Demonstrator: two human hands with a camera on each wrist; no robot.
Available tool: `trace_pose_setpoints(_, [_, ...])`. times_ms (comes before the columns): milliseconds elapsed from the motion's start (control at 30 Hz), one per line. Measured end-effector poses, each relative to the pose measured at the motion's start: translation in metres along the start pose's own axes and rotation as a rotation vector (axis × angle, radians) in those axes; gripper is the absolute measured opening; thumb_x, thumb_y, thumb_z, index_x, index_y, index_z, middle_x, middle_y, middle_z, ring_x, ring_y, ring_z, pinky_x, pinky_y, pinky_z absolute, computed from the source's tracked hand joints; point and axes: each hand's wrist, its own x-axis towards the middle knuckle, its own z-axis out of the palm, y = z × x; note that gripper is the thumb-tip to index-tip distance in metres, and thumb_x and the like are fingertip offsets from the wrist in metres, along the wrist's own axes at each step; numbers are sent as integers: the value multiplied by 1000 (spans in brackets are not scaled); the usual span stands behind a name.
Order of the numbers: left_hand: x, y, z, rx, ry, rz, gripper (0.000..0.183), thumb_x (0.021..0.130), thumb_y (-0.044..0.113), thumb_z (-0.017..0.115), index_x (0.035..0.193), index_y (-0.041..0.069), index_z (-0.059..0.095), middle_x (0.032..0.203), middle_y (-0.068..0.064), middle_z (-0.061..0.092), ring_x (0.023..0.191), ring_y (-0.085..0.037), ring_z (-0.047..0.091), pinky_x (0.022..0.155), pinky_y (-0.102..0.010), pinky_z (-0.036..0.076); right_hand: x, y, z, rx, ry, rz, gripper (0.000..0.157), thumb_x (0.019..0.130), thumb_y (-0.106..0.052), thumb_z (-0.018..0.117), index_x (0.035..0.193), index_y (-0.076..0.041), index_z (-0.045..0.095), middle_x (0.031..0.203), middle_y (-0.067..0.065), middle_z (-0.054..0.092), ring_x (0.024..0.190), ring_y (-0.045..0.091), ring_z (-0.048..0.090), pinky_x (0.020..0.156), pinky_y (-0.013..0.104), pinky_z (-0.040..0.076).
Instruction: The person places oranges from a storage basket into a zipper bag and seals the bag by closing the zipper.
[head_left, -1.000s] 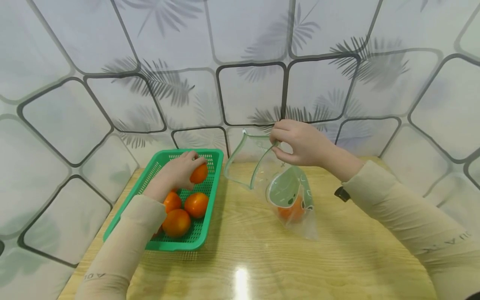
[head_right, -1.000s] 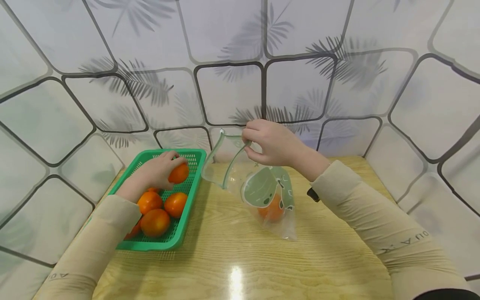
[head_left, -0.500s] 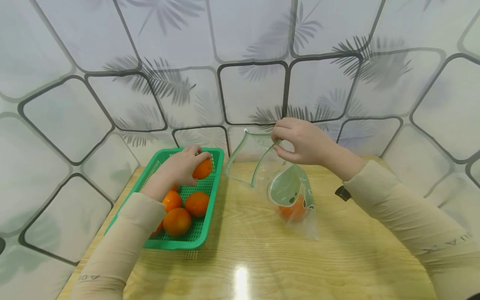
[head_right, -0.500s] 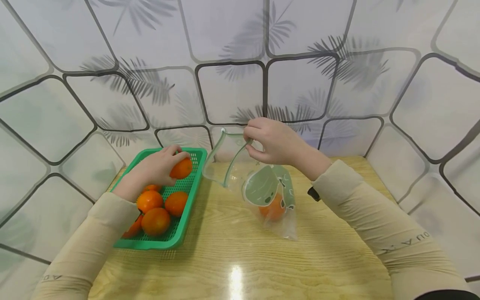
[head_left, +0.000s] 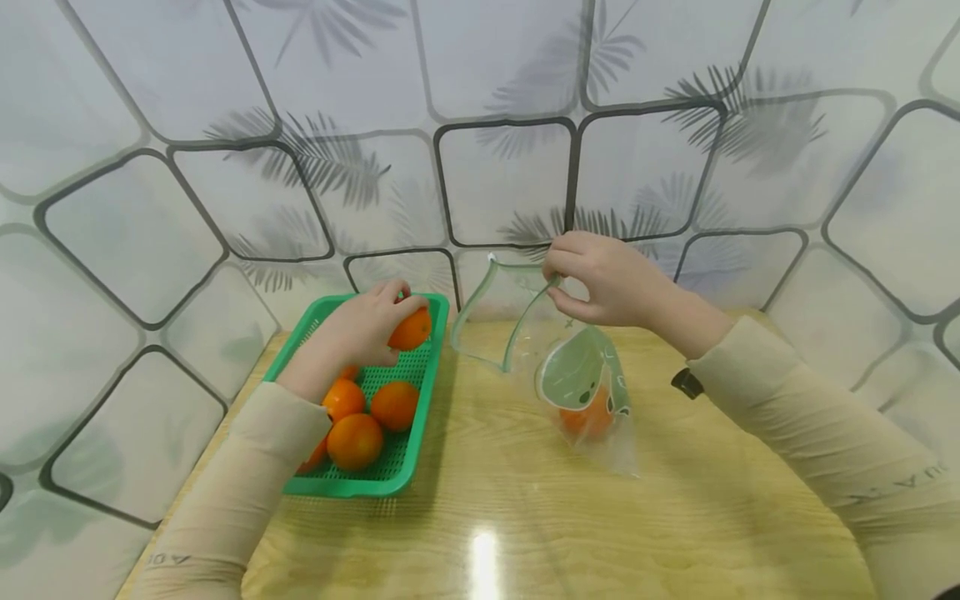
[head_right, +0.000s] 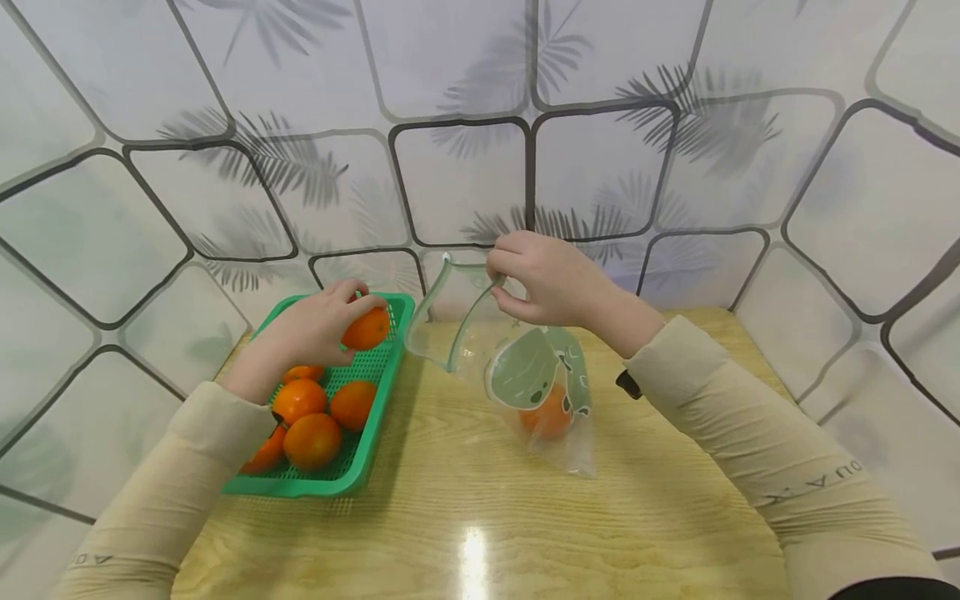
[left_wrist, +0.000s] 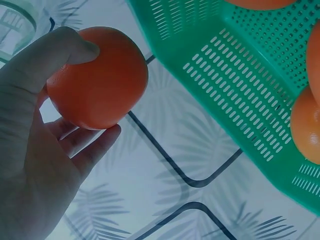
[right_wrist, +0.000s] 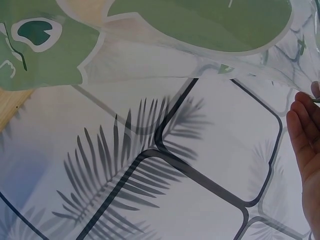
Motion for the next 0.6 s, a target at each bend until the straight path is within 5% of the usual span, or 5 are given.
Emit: trace_pose_setpoints(600, [-3,18,-21,48,132,130,80,75,9,90,146,16,55,138,-18,52,116,-36,58,85,-47,59,0,-1,-1,-4,-9,7,8,87,-6,71,94,-5,66,91,10,66,83,25,62,76,42,56])
